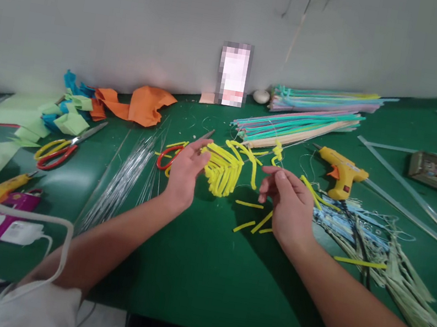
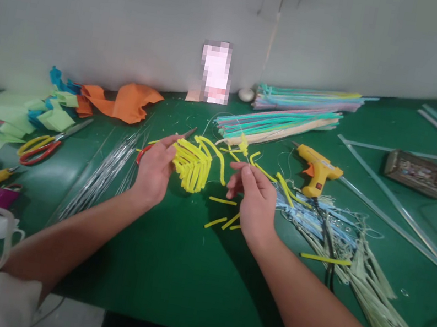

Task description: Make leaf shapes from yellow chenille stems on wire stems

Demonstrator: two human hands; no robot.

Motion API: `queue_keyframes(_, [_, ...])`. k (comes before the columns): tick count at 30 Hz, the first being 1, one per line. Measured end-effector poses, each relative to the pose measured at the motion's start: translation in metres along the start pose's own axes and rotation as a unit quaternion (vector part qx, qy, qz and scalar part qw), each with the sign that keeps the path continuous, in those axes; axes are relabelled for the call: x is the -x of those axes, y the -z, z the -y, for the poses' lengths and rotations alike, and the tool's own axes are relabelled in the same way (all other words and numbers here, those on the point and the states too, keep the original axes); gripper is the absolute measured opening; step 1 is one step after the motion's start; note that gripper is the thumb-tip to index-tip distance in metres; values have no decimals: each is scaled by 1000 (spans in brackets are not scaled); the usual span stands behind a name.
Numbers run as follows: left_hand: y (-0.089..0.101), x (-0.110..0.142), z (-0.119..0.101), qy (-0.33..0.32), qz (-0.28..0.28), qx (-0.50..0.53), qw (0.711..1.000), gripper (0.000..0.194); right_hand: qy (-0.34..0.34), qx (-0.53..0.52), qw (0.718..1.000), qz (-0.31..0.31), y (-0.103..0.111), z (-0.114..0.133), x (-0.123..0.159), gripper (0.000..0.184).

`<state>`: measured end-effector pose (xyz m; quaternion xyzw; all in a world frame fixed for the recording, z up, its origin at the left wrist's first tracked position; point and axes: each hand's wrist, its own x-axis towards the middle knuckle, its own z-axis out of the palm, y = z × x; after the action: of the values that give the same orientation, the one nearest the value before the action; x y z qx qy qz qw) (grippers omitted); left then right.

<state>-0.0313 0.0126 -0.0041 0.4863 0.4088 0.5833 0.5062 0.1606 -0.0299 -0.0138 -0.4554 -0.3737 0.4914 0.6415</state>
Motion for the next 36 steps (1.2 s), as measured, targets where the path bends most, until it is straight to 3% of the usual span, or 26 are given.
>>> queue_keyframes(3, [7, -9, -6, -8, 10, -29, 999, 39, -11, -4, 1000, 15, 0, 3, 0, 22])
queue_keyframes(9, [10, -17, -19, 107, 93, -71, 987, 29, -34, -27, 998, 39, 0, 8, -1, 22])
queue_keyframes(15, [2, -10, -21, 106, 76, -69, 989, 16, -60, -52, 996, 42, 0, 10, -1, 21])
queue_keyframes(22, [-2, -6, -16, 116, 2, -28, 993, 19, -51, -43, 998, -25, 1, 1, -5, 21])
queue_keyframes(36, [-10, 3, -11, 120, -43, 11, 992, 24, -71, -15, 997, -17, -1, 0, -2, 14])
